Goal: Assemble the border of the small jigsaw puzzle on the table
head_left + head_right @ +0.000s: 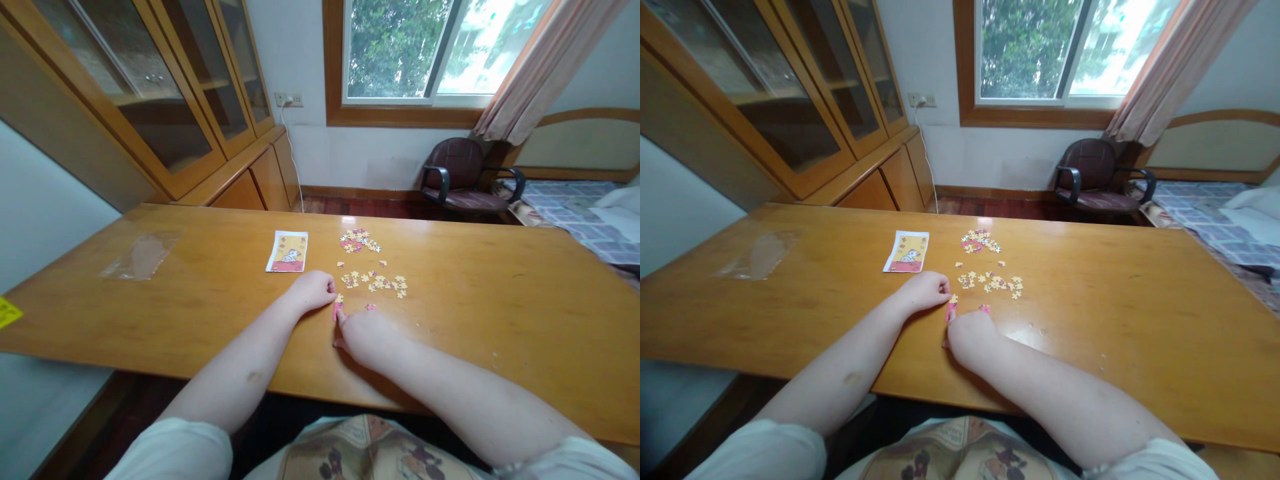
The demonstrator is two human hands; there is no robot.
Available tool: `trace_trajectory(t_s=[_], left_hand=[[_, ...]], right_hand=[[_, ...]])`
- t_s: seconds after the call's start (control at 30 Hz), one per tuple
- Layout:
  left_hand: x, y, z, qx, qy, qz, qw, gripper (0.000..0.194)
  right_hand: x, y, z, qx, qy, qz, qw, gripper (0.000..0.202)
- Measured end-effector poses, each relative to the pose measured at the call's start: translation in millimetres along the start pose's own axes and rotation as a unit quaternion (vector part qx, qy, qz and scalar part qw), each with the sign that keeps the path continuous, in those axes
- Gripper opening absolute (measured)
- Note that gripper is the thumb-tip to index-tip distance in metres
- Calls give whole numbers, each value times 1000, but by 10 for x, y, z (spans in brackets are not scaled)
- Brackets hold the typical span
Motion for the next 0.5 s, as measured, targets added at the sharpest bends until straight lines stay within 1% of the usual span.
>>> trace_trajectory(t_s=[0.1, 0.2, 0.3, 0.43, 0.5], left_hand=[[1, -15, -10, -7, 26, -12, 1000, 13], [-13, -48, -58, -25, 83, -24, 996, 19], [-29, -53, -88, -23, 132, -17, 991, 24], [-23, -15, -71, -3, 149, 7, 989, 23], [-13, 2, -58, -5, 148, 12, 989, 22]], right_hand=[[1, -1, 2, -1, 1, -4, 1000, 72], [-5, -10, 8, -1, 6, -5, 1000, 72], [-16, -26, 17, -3, 8, -3, 1000, 71], [-18, -41, 19, -19, -4, -20, 1000, 65], [-11, -38, 11, -31, -9, -39, 999, 58]])
Point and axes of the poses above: each hand's wrist, its own x-axis towards the middle knuckle, its own y-axis out of the palm, z = x × y, the point moved 5 cm from there along x, towards the middle knuckle, and after that the axes turned 7 degrees about -y, right-handed, at the moved point
